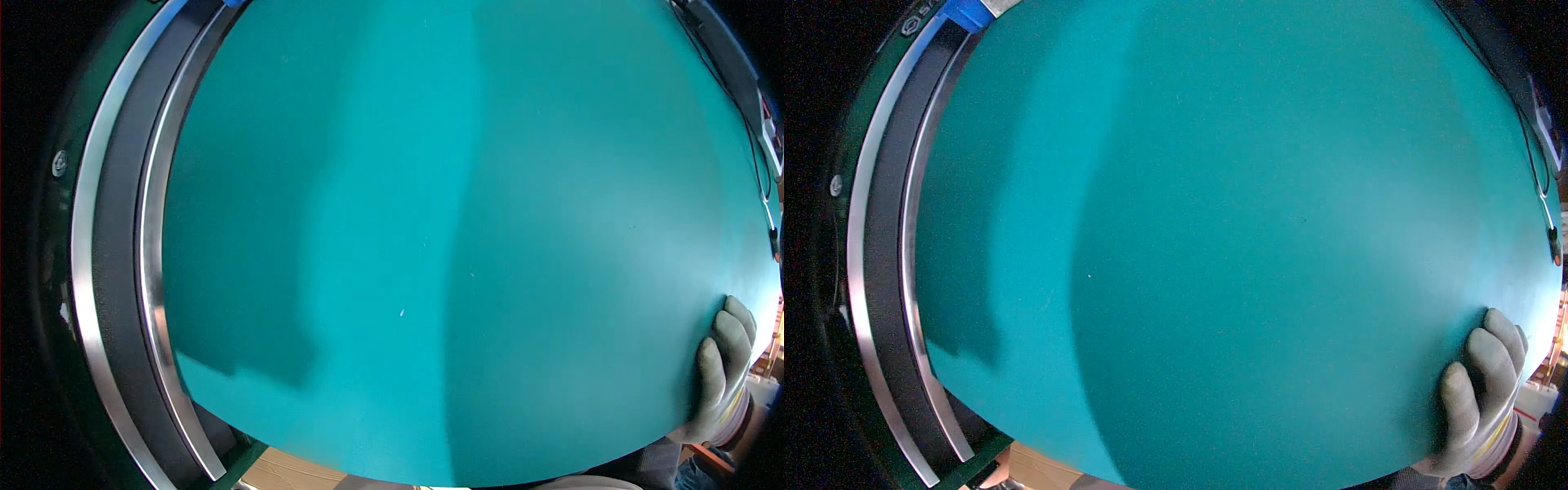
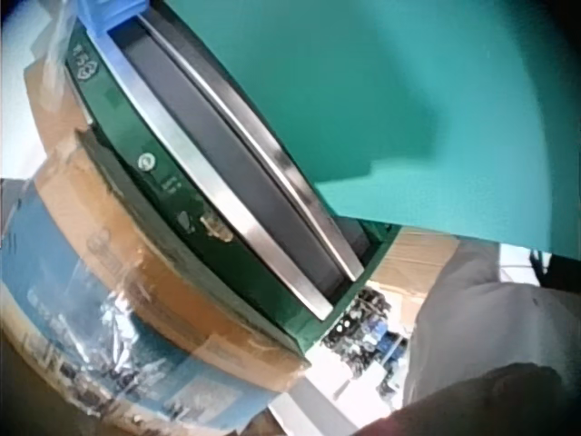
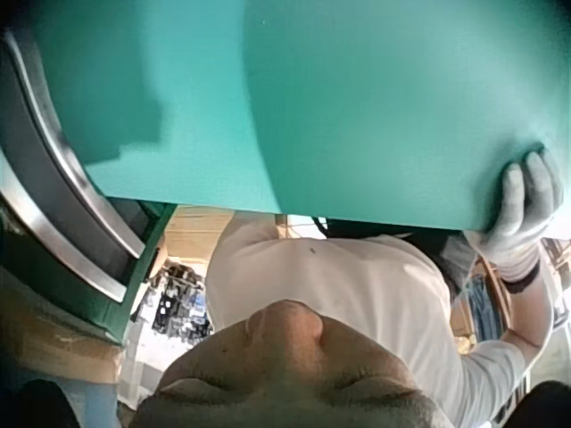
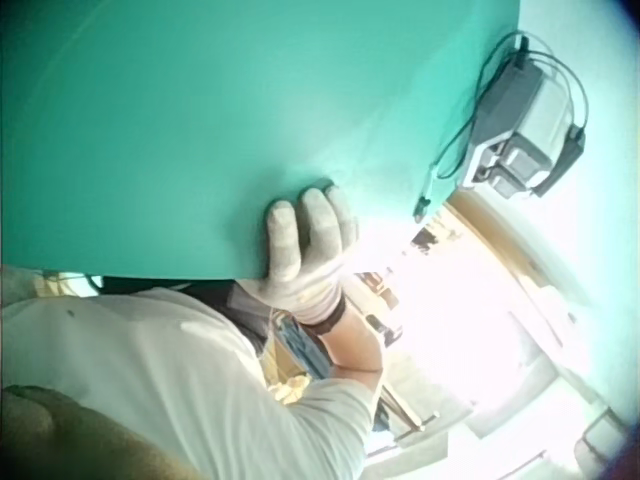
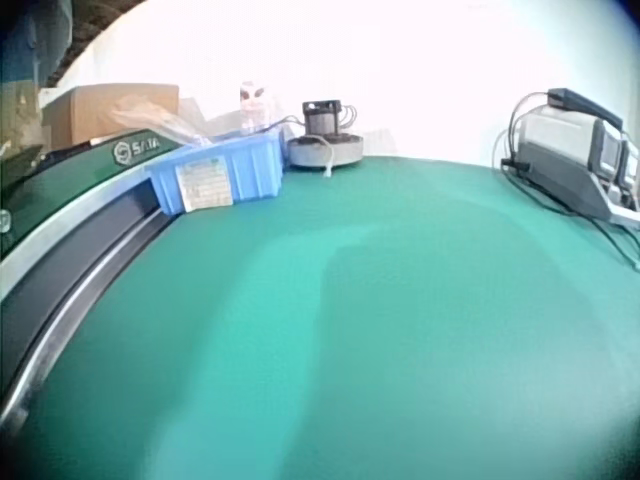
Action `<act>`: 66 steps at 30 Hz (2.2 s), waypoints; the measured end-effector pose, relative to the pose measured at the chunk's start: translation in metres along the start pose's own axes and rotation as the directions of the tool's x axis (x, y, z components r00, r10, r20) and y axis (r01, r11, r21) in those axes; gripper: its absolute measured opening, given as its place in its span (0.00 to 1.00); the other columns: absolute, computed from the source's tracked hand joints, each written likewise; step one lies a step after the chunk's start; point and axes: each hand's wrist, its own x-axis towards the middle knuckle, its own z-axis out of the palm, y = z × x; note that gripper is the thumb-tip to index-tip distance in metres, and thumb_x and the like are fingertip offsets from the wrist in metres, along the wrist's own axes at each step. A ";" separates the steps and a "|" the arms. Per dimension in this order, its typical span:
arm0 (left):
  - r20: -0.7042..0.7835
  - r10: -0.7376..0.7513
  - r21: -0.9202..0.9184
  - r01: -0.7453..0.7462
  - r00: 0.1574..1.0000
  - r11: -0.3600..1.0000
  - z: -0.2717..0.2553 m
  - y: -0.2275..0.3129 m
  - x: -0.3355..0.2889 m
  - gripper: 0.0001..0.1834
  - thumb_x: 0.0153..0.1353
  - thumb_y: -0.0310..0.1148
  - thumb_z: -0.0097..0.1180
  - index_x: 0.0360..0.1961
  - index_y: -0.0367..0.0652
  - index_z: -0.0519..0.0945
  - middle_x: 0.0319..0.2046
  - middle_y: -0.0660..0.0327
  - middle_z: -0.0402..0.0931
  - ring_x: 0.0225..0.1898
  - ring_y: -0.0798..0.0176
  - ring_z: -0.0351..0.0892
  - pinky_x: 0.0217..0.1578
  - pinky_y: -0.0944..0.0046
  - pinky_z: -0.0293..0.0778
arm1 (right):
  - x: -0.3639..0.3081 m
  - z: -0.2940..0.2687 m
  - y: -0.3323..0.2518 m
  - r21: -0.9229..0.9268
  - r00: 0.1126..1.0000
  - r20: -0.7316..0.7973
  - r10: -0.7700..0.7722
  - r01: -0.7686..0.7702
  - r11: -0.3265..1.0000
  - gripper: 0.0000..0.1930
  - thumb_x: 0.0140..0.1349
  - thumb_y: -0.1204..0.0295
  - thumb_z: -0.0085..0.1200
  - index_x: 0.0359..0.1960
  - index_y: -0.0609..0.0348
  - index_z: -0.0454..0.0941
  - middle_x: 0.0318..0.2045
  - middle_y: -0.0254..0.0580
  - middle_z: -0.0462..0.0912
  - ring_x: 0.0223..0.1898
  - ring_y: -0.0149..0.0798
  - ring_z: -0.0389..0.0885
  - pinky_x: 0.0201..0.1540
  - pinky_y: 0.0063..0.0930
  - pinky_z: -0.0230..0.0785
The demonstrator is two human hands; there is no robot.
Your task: Disassembling and inspecting an electromechanical wheel motor assembly using a screwdriver and hands.
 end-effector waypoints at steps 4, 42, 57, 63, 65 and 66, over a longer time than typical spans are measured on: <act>0.099 -0.186 -0.177 0.201 0.978 0.963 0.009 -0.011 -0.030 0.17 0.71 0.49 0.55 0.33 0.49 0.80 0.26 0.61 0.76 0.24 0.67 0.75 0.22 0.60 0.69 | 0.004 0.008 -0.011 -0.017 0.987 -0.133 0.088 -0.091 0.996 0.37 0.58 0.60 0.65 0.68 0.63 0.68 0.59 0.67 0.74 0.61 0.68 0.76 0.60 0.66 0.72; -0.290 0.272 -0.757 -0.394 0.918 0.522 -0.270 0.376 -0.337 0.25 0.76 0.52 0.55 0.43 0.35 0.83 0.25 0.65 0.76 0.25 0.68 0.73 0.27 0.66 0.66 | -0.080 -0.085 -0.101 0.956 0.935 -0.264 0.238 0.221 0.191 0.54 0.49 0.55 0.79 0.71 0.70 0.58 0.57 0.65 0.78 0.64 0.58 0.77 0.68 0.46 0.68; 0.055 0.853 -0.487 -0.732 0.520 0.477 -0.228 0.567 -0.244 0.28 0.81 0.49 0.45 0.34 0.34 0.81 0.22 0.62 0.72 0.25 0.66 0.70 0.29 0.61 0.70 | -0.121 -0.099 0.019 0.999 0.729 -0.052 0.683 0.027 0.047 0.57 0.58 0.66 0.77 0.74 0.73 0.40 0.62 0.52 0.73 0.62 0.40 0.76 0.66 0.38 0.70; 0.029 0.854 -0.362 -0.791 0.520 0.493 -0.227 0.577 -0.235 0.26 0.80 0.43 0.44 0.31 0.34 0.81 0.23 0.56 0.77 0.26 0.60 0.76 0.31 0.58 0.73 | -0.120 -0.074 0.032 0.991 0.779 0.035 0.626 0.054 -0.123 0.46 0.67 0.67 0.66 0.73 0.73 0.43 0.59 0.51 0.74 0.57 0.35 0.77 0.61 0.34 0.72; 0.012 0.838 -0.361 -0.779 0.546 0.513 -0.226 0.576 -0.233 0.24 0.79 0.41 0.45 0.32 0.34 0.81 0.23 0.54 0.77 0.26 0.57 0.76 0.32 0.56 0.74 | -0.117 -0.067 0.028 0.985 0.759 -0.002 0.651 0.114 -0.129 0.42 0.72 0.68 0.60 0.73 0.75 0.42 0.60 0.51 0.74 0.58 0.36 0.76 0.62 0.33 0.71; -0.006 0.849 -0.332 -0.802 0.528 0.497 -0.228 0.576 -0.229 0.23 0.79 0.40 0.45 0.32 0.34 0.81 0.23 0.52 0.77 0.26 0.56 0.77 0.33 0.55 0.74 | -0.116 -0.065 0.024 0.984 0.763 0.008 0.646 0.109 -0.141 0.38 0.76 0.67 0.54 0.73 0.77 0.43 0.61 0.53 0.73 0.60 0.39 0.74 0.65 0.34 0.68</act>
